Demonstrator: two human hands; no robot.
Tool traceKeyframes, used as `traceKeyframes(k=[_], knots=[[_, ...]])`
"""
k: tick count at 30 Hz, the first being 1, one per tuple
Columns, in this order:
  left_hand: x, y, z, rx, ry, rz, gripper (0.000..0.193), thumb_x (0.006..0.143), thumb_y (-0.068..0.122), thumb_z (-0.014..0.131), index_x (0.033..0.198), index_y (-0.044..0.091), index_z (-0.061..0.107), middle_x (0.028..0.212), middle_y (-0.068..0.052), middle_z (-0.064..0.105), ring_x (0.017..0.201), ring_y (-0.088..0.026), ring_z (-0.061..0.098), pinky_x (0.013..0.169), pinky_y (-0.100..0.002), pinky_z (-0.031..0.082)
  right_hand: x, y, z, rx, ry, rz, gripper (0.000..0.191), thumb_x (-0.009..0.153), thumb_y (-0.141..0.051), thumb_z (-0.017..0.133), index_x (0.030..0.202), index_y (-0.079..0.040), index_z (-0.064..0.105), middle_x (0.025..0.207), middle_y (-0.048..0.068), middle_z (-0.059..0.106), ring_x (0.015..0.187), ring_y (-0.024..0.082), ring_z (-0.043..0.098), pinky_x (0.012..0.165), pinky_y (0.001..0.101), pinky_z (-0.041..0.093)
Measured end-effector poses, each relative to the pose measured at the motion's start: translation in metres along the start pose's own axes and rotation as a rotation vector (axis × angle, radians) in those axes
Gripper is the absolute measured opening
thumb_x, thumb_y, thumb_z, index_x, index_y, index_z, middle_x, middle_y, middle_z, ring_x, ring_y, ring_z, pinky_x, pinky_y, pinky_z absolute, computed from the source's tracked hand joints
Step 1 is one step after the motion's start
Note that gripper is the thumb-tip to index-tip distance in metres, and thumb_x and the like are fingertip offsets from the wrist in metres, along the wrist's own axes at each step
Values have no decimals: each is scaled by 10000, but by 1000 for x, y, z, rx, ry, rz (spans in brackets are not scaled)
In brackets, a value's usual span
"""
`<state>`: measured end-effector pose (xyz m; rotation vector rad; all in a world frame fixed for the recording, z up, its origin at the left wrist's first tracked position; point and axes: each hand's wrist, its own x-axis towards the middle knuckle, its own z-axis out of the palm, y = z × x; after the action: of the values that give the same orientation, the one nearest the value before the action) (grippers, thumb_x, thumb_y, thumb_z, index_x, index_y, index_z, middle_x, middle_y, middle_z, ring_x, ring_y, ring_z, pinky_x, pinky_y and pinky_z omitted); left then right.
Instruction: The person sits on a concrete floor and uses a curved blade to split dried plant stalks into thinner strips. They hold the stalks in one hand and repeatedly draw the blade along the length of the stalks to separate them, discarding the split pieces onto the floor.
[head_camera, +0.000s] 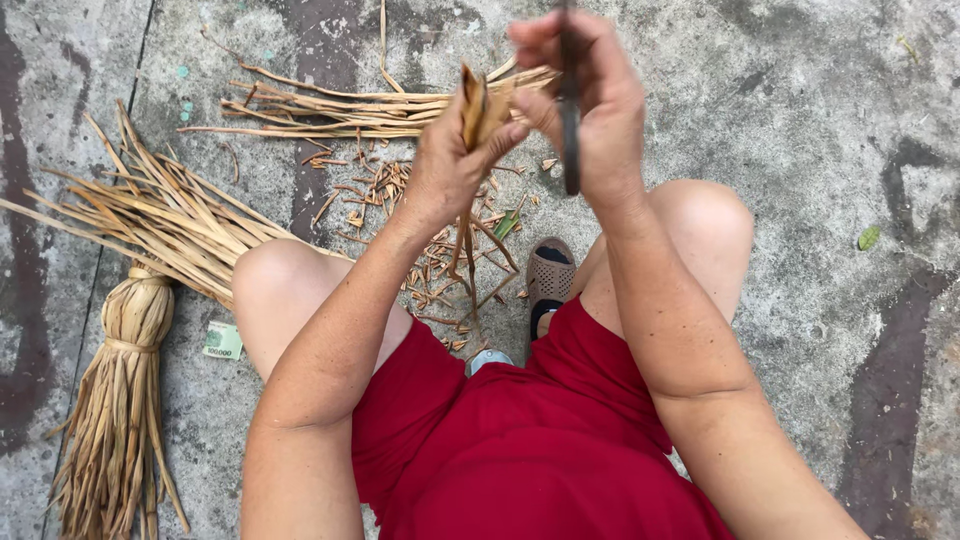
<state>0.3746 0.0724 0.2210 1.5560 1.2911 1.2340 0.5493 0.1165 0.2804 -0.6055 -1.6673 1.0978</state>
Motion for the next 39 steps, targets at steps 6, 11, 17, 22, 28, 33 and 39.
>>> traceKeyframes(k=[6,11,17,22,28,33,39], knots=[[-2,-5,-2,218,134,182,885,1011,69,700,1621,217,75,1318,-137,662,1076,-206,742,889,-360,679,-6,7,16,181,-57,145,641,880,-158,912,1375,-93,510,1259,58,697,1072,118,673,945,259,605],[-7,5,2,300,76,330,1063,983,61,750,1654,295,-40,1272,-84,654,1024,-181,729,904,-337,653,-9,16,25,-53,18,182,446,990,-63,858,1328,-70,567,1068,68,720,923,106,706,780,218,602],[-7,27,-33,98,126,112,475,1033,276,732,1422,108,518,1058,-173,676,901,-243,704,836,-343,639,5,-4,-4,22,342,-13,309,1005,24,686,1254,-69,529,1065,96,721,775,119,686,647,263,626],[-3,21,-15,-848,-379,-620,791,936,662,416,1360,15,582,1063,-123,775,946,-188,785,821,-269,655,-14,-18,-1,105,184,-88,375,1091,92,693,1335,-83,469,1131,108,710,846,118,694,705,228,604],[33,-47,-47,-1231,292,-382,496,908,277,686,1339,63,567,959,-109,727,838,-208,744,823,-398,668,-39,-6,42,120,-147,188,402,995,103,691,1309,-62,502,1070,109,690,922,144,721,787,254,646],[49,-91,-113,-1043,547,-296,415,1063,305,663,1231,-41,508,822,-96,662,608,-172,645,562,-339,609,-48,4,58,74,-530,816,349,843,49,680,1161,-65,590,925,121,703,679,171,695,583,284,615],[49,-88,-146,-997,528,-203,465,1010,357,609,1380,78,574,796,-57,667,552,-104,609,464,-265,552,-50,7,55,-56,-1173,743,405,721,-67,801,1101,-141,682,909,41,786,803,105,756,715,286,613]])
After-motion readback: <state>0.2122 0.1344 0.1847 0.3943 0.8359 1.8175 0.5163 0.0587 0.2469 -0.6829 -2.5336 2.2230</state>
